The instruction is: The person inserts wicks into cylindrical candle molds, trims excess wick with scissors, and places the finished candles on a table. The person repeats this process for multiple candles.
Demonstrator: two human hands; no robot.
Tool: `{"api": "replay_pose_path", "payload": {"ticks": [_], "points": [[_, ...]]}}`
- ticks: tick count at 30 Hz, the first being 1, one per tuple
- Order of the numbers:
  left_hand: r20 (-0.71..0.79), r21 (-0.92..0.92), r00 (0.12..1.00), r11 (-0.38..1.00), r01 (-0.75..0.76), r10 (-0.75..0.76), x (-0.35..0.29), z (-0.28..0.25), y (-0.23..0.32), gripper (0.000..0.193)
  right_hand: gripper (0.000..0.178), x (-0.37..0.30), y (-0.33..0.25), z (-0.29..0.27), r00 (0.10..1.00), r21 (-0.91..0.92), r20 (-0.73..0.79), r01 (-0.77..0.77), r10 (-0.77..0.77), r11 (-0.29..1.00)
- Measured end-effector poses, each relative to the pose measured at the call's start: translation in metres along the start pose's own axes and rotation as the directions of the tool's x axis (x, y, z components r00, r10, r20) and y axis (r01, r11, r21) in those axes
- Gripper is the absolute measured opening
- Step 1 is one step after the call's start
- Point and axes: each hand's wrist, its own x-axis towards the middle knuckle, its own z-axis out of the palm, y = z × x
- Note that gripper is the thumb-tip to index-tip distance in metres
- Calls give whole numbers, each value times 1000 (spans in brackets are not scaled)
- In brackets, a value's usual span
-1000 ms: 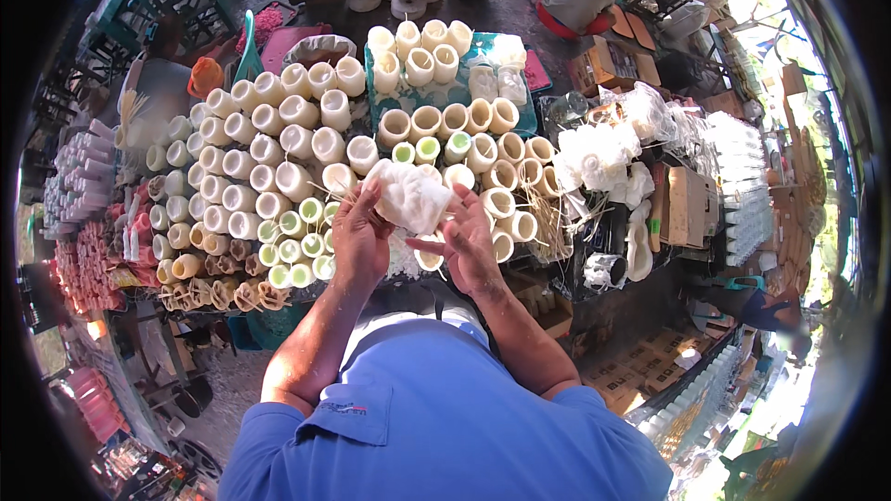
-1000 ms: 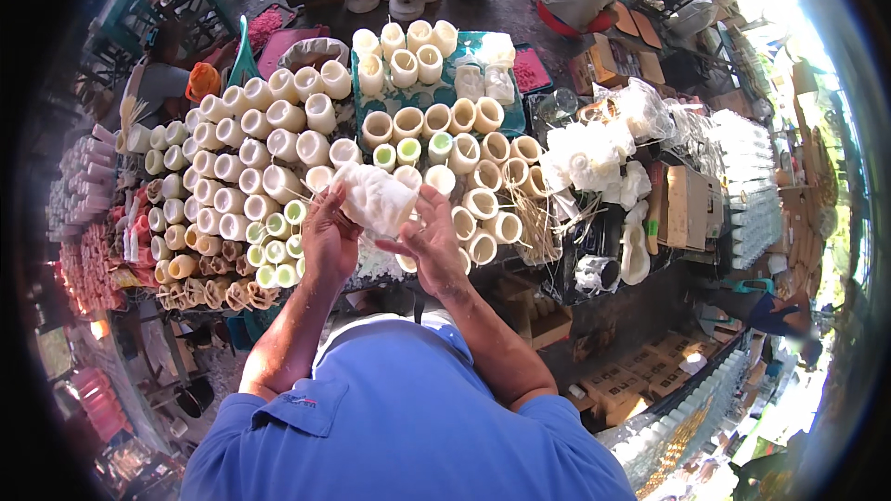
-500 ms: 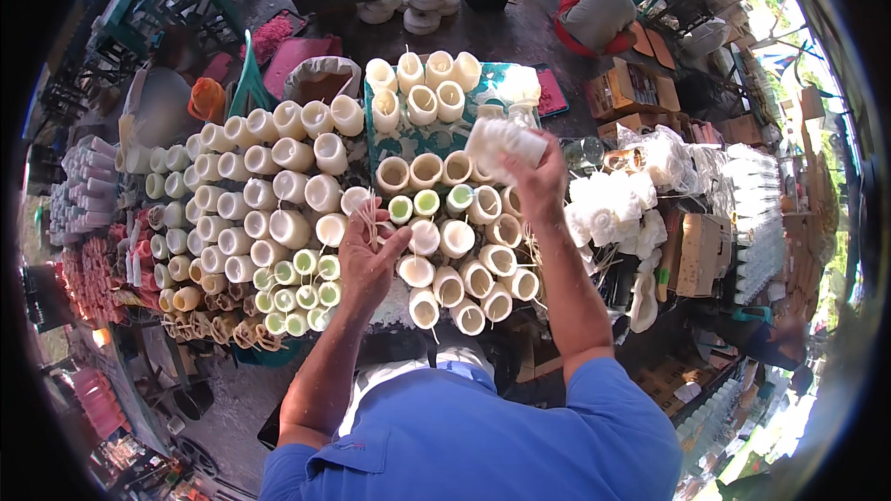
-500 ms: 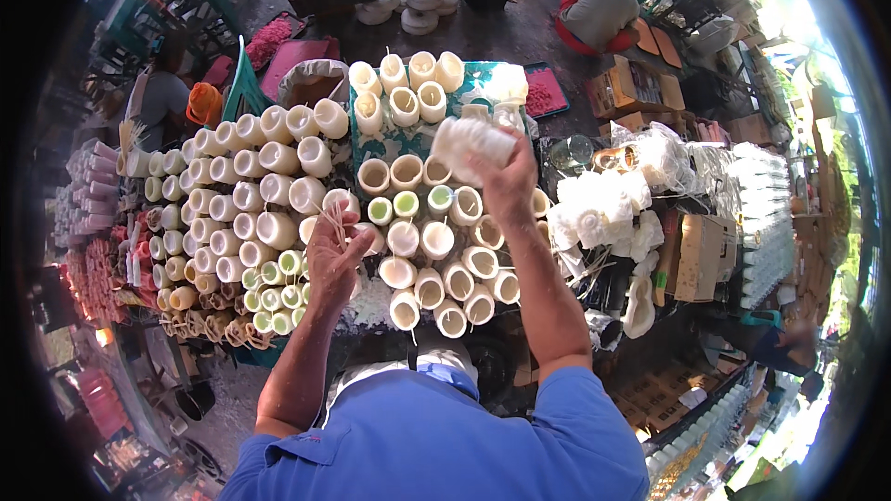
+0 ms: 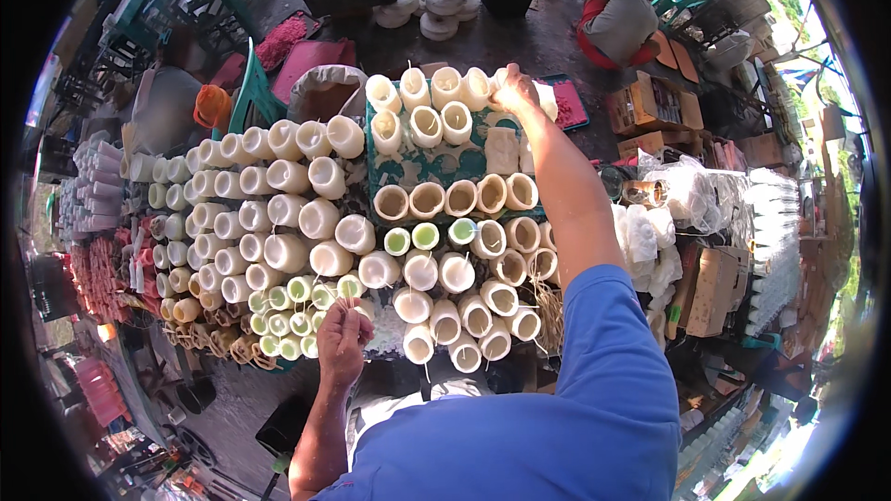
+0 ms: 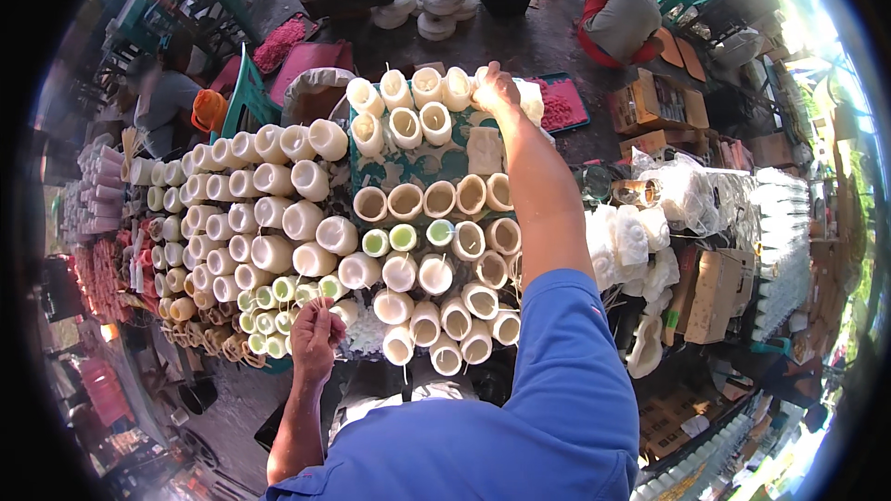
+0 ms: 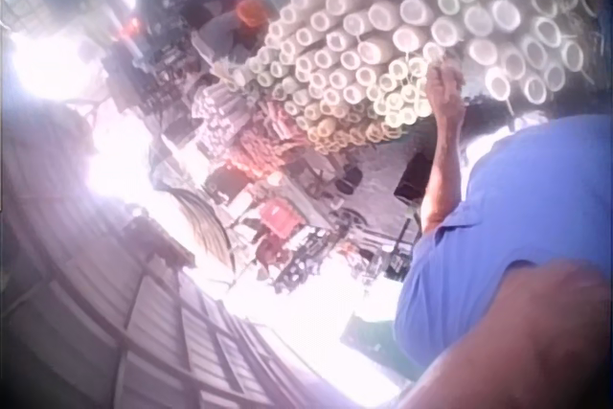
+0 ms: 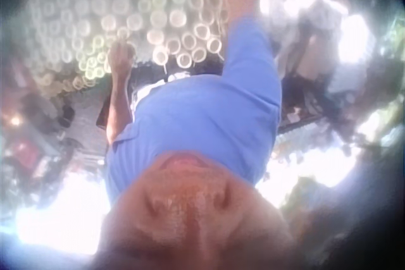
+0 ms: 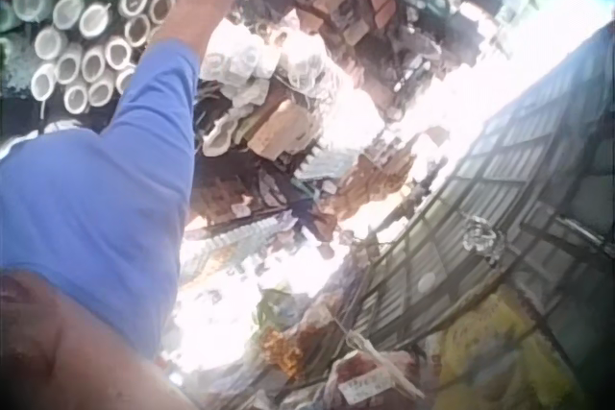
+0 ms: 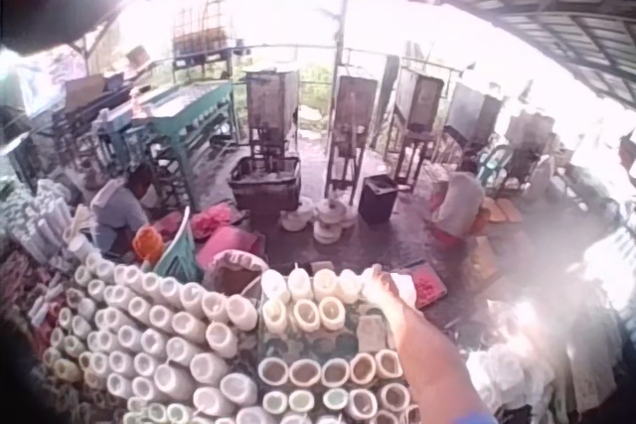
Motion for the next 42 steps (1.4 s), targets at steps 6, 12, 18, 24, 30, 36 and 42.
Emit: {"api": "replay_pose_path", "payload": {"ticks": [6,12,18,24,30,36,42], "points": [[24,71,999,996,45,-47,0,-2,0,19,69,-12,18,-29,989,223,-114,-63,90,973],[39,104,998,993,50,-55,-2,-4,-6,19,72,-14,59,-39,910,-26,-57,-413,411,911],[43,168,998,985,47,-55,-9,-6,-15,18,82,-14,99,-11,937,-42,-267,-246,226,968],[188,218,981,976,9,-51,-20,-6,5,32,51,-85,71,-77,898,882,-192,-19,395,472],[292,-125,951,990,-71,105,-22,14,26,77,55,-336,-78,-62,1000,933,-1,-9,-27,-359],[327,-268,900,941,-205,289,-59,-12,38,69,66,-537,-205,-22,966,864,242,-256,-90,-433],[342,-174,850,916,-362,401,-98,-66,44,51,70,-589,-231,-15,949,928,281,-306,-141,-214]]}}
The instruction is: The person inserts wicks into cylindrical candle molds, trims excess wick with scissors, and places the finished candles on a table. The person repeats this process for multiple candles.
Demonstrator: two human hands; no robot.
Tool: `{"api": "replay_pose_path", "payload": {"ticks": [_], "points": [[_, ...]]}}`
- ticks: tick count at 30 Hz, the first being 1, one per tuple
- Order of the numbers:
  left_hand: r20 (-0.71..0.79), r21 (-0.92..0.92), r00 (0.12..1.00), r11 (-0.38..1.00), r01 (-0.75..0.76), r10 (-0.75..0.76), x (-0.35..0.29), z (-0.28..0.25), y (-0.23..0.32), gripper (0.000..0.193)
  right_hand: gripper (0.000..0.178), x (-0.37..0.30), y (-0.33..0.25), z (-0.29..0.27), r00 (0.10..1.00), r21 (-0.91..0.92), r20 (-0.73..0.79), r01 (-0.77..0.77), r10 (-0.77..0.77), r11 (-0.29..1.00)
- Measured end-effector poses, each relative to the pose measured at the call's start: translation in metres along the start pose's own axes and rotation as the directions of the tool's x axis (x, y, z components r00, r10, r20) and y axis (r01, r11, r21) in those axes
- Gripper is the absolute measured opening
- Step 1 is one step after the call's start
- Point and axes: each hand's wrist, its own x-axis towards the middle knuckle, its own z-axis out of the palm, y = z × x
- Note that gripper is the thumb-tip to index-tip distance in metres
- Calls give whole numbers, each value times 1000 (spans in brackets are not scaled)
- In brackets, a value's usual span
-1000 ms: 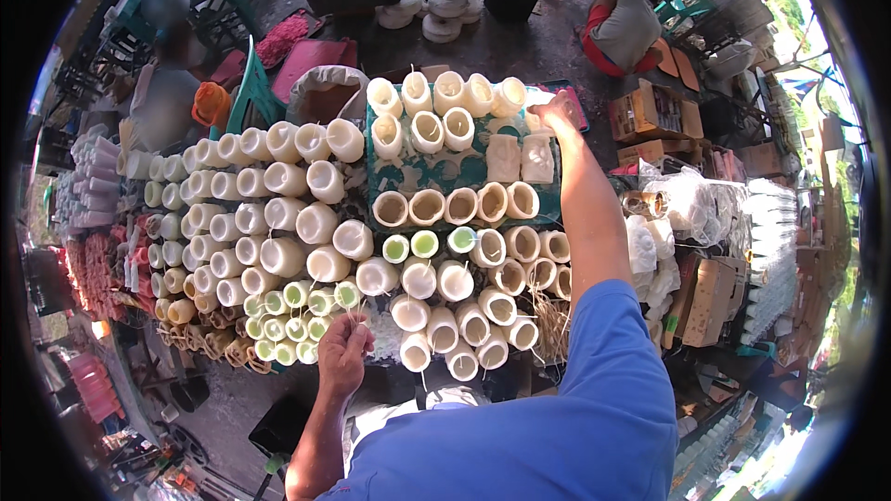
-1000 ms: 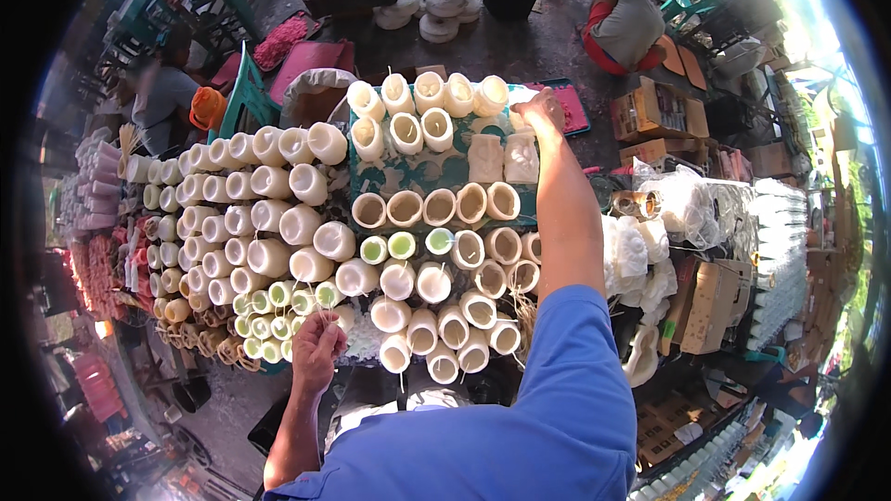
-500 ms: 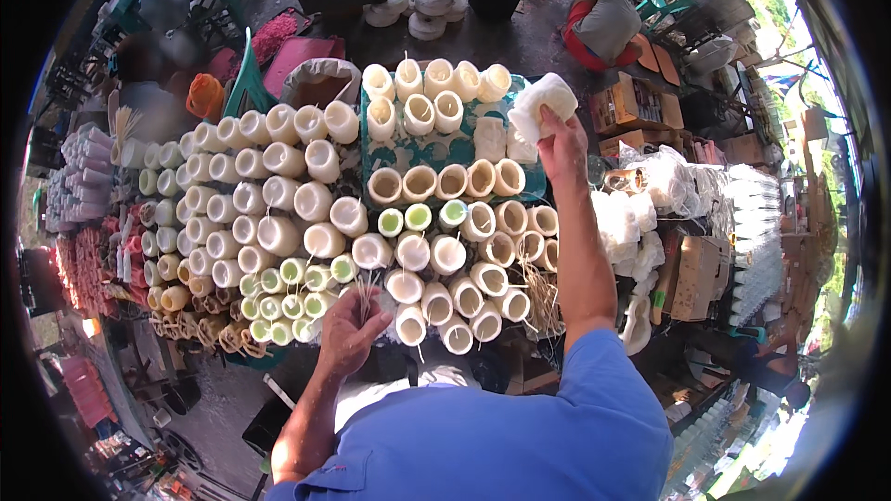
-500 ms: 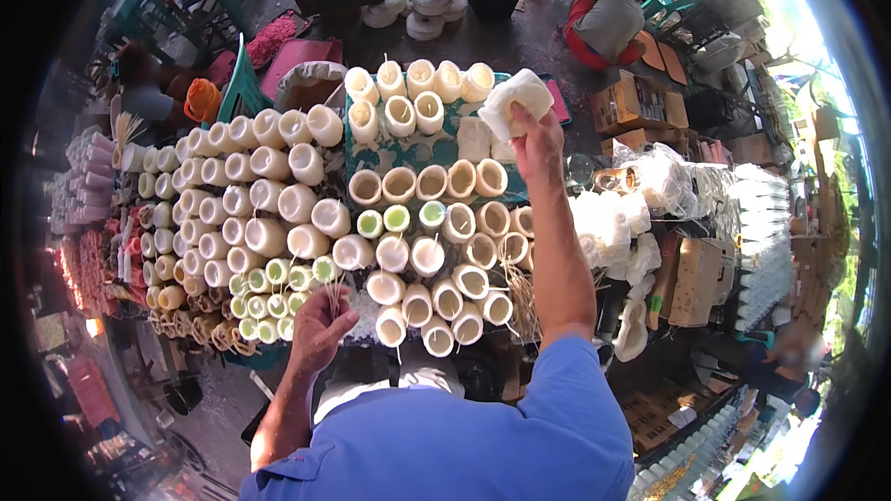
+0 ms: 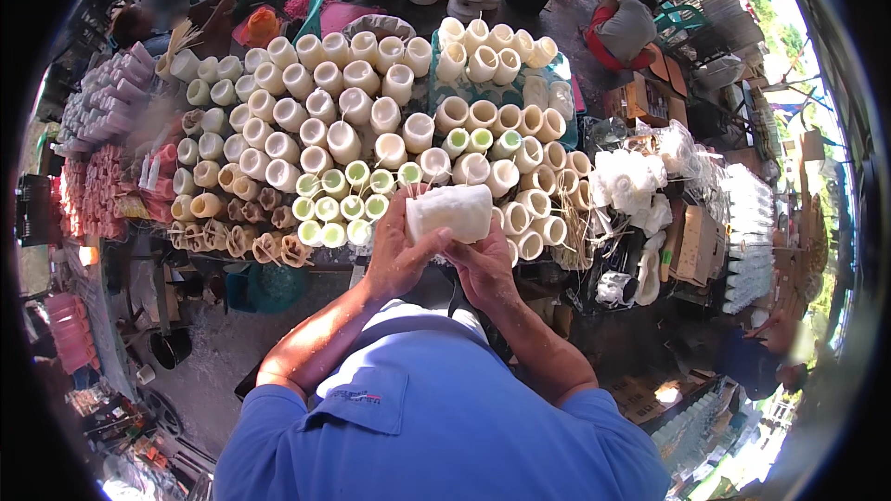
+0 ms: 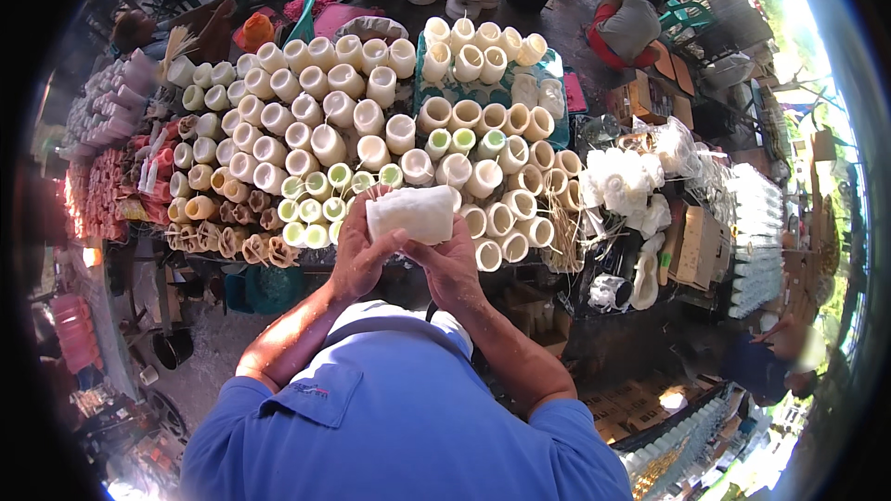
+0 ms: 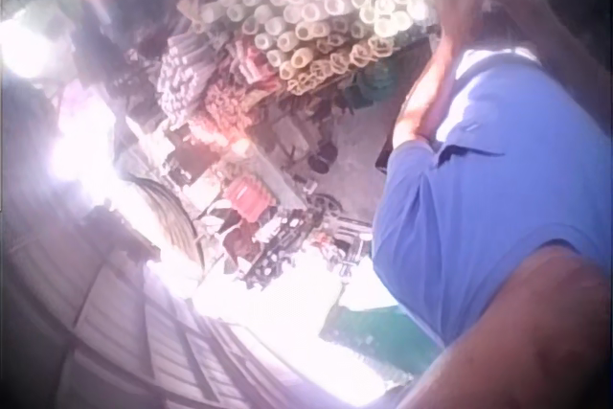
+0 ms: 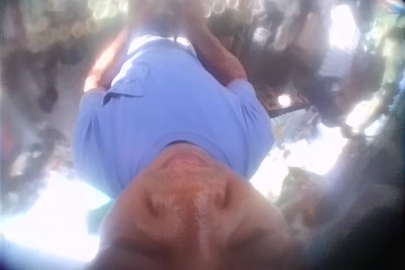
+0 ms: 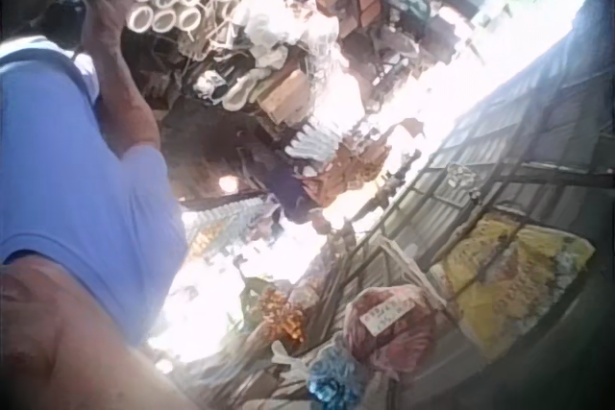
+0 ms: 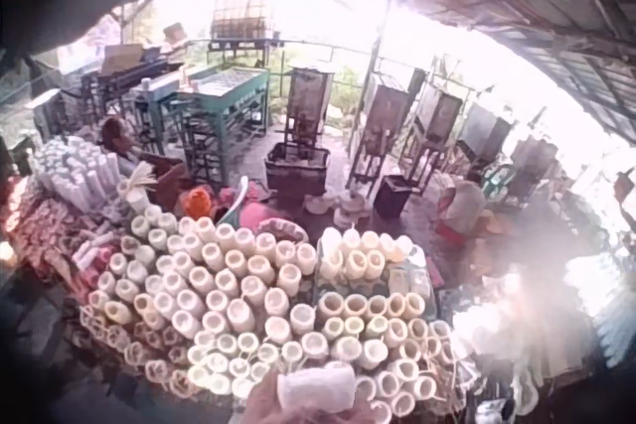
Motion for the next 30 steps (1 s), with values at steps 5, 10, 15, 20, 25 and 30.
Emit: {"api": "replay_pose_path", "payload": {"ticks": [5,10,15,20,25,30], "points": [[19,6,1000,1000,8,-8,-16,-30,20,52,69,-15,-13,14,981,-140,189,61,-34,988],[221,8,975,1000,11,-12,-31,-63,38,49,27,-4,-33,30,999,-384,20,55,-51,922],[304,148,953,987,-55,7,-40,-70,44,50,31,3,-27,57,989,-564,133,26,59,825],[309,191,950,981,-25,-35,-41,-79,47,54,18,6,-20,69,982,-340,102,186,-161,922],[271,152,962,988,-21,-22,-38,-79,46,71,19,10,-86,44,769,151,32,628,-638,764],[221,389,975,914,-114,28,-31,-75,47,96,21,-4,-84,17,926,-260,214,362,-312,895]]}}
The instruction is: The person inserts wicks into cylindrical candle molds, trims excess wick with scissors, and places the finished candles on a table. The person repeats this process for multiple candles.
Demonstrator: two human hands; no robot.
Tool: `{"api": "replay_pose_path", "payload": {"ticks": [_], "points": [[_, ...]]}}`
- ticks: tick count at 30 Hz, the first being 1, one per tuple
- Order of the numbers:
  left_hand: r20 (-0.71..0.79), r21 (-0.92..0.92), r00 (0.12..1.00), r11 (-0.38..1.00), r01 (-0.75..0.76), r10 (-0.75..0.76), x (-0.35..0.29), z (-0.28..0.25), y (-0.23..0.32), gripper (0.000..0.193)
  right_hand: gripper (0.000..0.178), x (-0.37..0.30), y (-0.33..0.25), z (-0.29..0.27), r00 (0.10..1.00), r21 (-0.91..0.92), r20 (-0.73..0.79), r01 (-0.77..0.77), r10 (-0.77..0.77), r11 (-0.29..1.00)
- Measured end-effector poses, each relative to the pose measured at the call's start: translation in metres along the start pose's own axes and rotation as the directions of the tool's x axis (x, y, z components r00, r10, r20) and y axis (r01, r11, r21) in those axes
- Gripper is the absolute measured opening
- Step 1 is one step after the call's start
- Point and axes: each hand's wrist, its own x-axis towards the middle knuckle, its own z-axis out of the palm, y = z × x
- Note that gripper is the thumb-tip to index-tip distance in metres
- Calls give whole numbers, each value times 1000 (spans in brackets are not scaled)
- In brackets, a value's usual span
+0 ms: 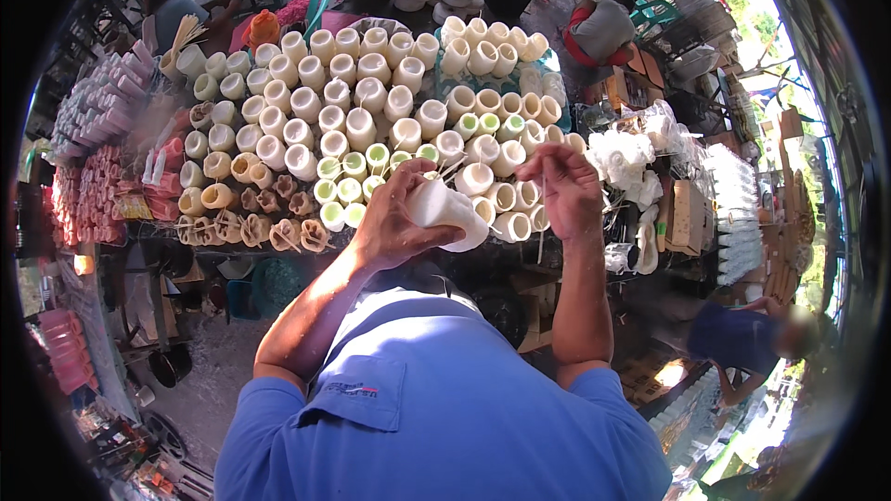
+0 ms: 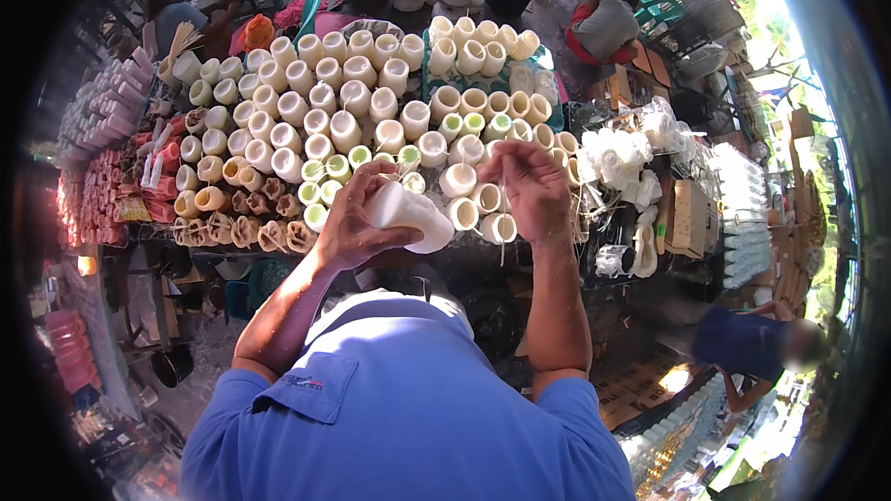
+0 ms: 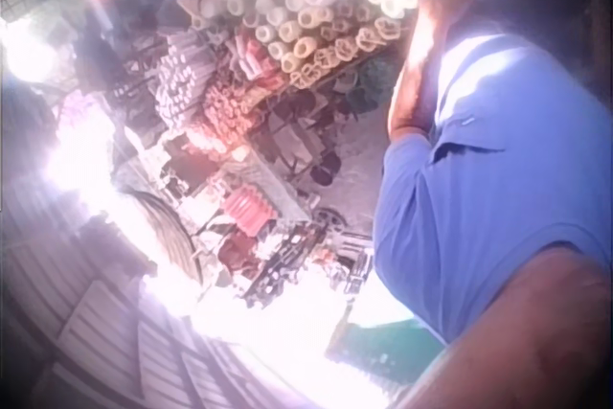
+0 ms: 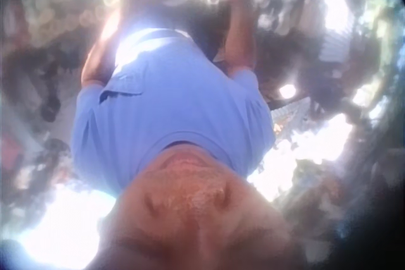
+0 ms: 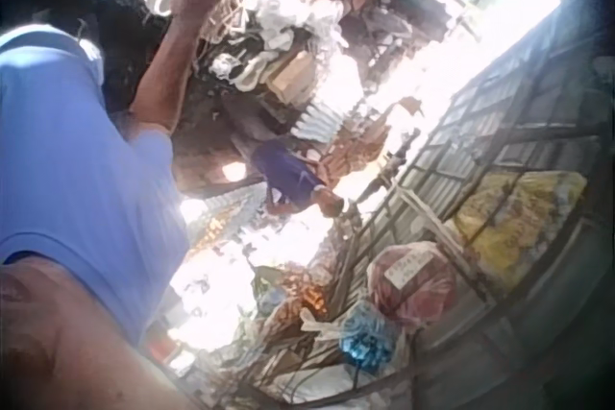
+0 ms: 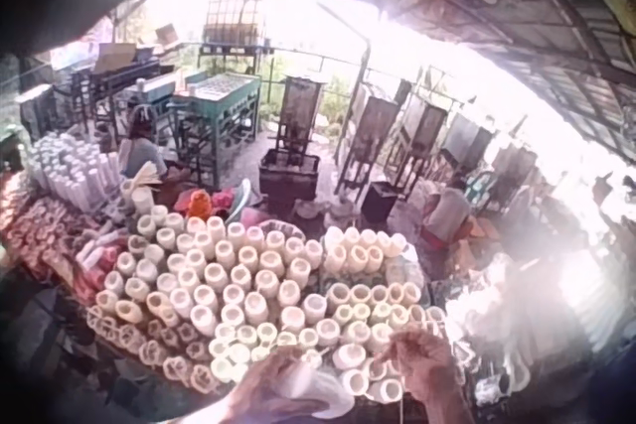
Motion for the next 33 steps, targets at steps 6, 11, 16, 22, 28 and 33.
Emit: {"api": "replay_pose_path", "payload": {"ticks": [6,11,16,22,28,33], "points": [[-114,-331,993,943,-32,-7,8,18,-3,101,66,-40,36,28,957,-252,141,-212,253,944],[-199,-587,980,799,-133,17,8,34,-10,94,74,-56,73,40,998,66,-47,-29,32,997],[-234,-609,972,776,-162,20,-3,44,-17,83,51,-62,85,27,997,90,-63,55,-49,994],[-165,-189,897,879,-437,411,-4,40,-16,54,17,-74,28,33,942,-173,-178,256,-286,951],[-88,-104,945,941,-322,314,-13,44,-5,50,11,-82,-20,81,977,-575,-14,165,-211,801],[-60,-22,980,981,-193,191,-18,44,0,51,7,-71,-31,87,974,-787,164,223,-153,576]]}}
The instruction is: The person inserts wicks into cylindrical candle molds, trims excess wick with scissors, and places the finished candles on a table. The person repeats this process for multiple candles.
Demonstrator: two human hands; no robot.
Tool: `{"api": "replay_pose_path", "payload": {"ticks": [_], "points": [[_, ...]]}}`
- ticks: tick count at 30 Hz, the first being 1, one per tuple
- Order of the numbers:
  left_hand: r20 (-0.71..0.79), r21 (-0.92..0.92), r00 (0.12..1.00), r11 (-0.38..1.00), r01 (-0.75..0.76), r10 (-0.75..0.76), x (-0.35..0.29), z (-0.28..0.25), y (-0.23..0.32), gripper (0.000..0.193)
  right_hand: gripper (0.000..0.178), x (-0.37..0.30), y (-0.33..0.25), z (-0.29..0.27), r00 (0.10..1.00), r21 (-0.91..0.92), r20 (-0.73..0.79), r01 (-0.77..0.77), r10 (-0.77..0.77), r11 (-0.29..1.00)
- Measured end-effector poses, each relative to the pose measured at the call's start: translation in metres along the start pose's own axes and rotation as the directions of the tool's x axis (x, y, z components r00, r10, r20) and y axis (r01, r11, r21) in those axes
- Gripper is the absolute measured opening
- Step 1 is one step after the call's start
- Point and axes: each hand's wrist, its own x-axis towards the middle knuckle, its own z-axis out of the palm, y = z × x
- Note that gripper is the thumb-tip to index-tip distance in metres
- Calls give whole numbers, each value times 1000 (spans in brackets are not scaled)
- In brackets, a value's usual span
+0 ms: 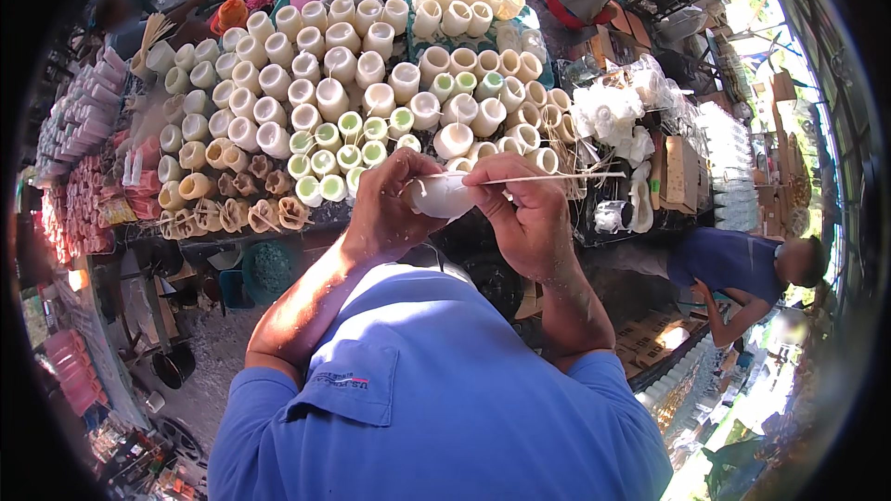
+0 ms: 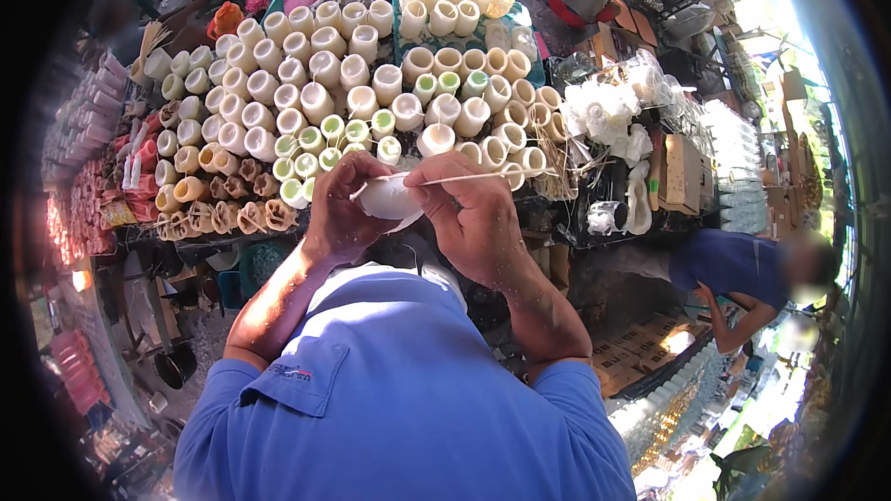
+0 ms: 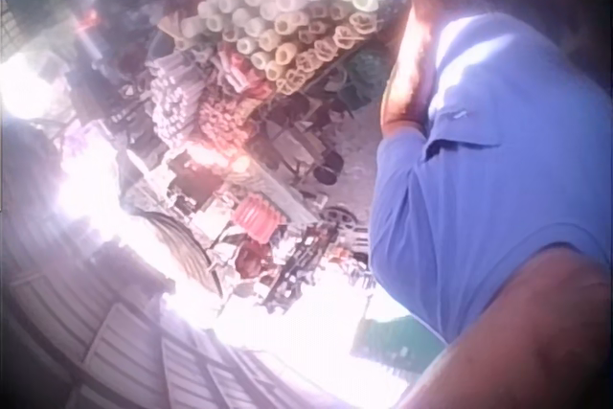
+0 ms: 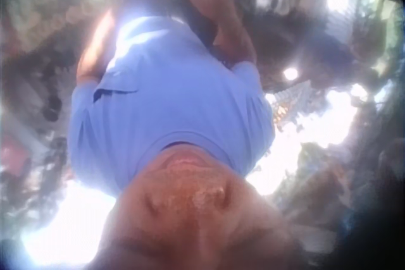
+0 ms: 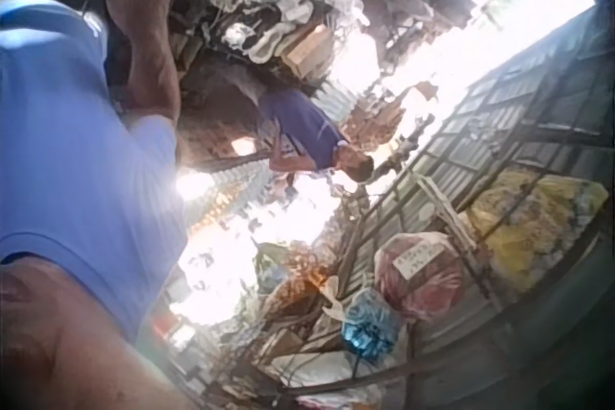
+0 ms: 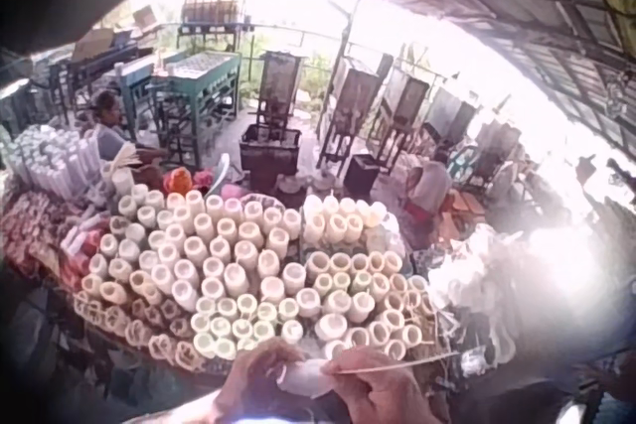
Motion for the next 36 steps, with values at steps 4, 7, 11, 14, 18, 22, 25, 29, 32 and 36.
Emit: {"api": "replay_pose_path", "payload": {"ticks": [4,7,11,14,18,22,25,29,32,36], "points": [[1,5,1000,1000,27,-27,0,0,4,49,6,-1,5,5,1000,23,-8,3,-3,1000],[-1,32,1000,999,24,-24,-1,0,7,47,7,-1,8,9,998,-30,-18,57,-57,998],[22,81,1000,997,13,-15,-1,-1,8,51,8,2,9,15,989,-80,-10,149,-150,986],[30,88,999,996,-31,29,0,-2,8,55,8,4,7,15,993,-200,83,95,-80,975],[49,152,998,988,-36,29,1,-2,8,59,12,2,6,7,984,-55,122,-124,130,991],[62,187,998,982,-33,21,3,-1,8,61,12,5,14,10,998,-84,56,30,-25,996],[116,153,993,988,-21,3,5,-3,8,64,12,6,17,10,995,-133,97,43,-30,990],[128,212,988,976,55,-84,3,-3,11,65,13,3,16,2,988,-28,109,-108,111,994],[129,241,989,970,35,-67,4,0,12,66,11,1,16,1,992,-5,72,-100,100,995],[138,182,990,983,-10,-15,9,1,11,68,11,5,25,13,993,-36,101,-62,66,997]]}}
